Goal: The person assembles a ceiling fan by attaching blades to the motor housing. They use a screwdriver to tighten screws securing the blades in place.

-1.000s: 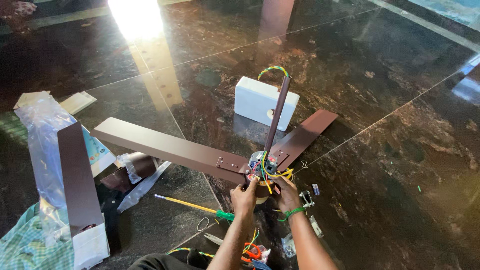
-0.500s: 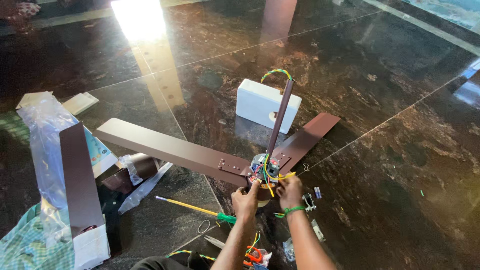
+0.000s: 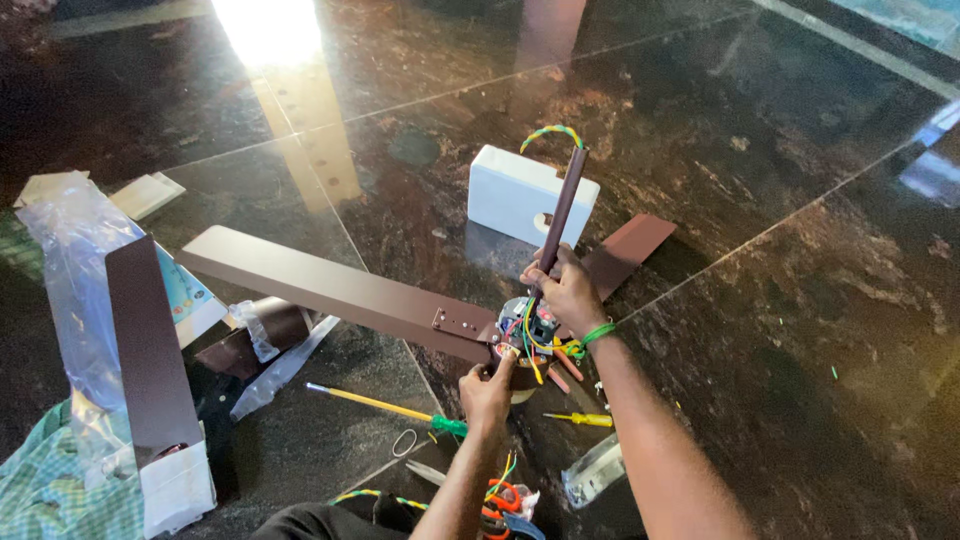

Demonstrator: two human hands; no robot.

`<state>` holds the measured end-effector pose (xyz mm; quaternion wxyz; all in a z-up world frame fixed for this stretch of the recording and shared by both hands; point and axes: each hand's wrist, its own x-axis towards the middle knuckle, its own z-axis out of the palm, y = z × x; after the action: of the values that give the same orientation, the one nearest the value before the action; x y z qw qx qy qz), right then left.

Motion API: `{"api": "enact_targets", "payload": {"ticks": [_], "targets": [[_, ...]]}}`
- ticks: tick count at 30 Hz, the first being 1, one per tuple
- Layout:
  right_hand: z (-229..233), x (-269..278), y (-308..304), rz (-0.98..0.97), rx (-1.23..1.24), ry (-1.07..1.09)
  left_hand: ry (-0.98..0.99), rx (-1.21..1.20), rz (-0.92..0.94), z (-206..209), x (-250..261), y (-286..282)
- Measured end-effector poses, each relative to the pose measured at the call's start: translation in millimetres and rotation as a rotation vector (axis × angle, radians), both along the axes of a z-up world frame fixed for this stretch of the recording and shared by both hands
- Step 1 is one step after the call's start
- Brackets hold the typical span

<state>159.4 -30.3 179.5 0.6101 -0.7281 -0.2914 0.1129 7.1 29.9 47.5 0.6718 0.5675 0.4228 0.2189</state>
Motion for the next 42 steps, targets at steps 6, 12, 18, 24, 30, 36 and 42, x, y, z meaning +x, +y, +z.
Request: {"api": "enact_targets", "payload": {"ticks": [6, 12, 18, 24, 30, 36, 42], "targets": [[2, -11, -4, -0.028, 0.028, -0.062, 0.202, 0.248, -0.085, -13, -3, 4], [20, -37, -4, -0.034, -0.003, -0.011, 0.149, 0.312, -0.162, 6, -24, 2], [28, -50, -9, 0.057, 0.036, -0.034, -0.227, 0.424, -0.310, 9, -37, 0], [35, -57, -15, 0.064, 0.038, -0.074, -0.784, -1.010, -0.189, -2, -5, 10], [22, -48, -29, 0.073, 0.074, -0.007, -0.783, -0.927, -0.493, 6, -12, 15], [29, -56, -38, 0.108, 0.045, -0.051, -0.730, -1.053, -0.404, 23, -19, 5], [45, -72, -46, 0.110, -0.018, -0.166, -0.373, 0.620, -0.407, 14, -31, 0]]}}
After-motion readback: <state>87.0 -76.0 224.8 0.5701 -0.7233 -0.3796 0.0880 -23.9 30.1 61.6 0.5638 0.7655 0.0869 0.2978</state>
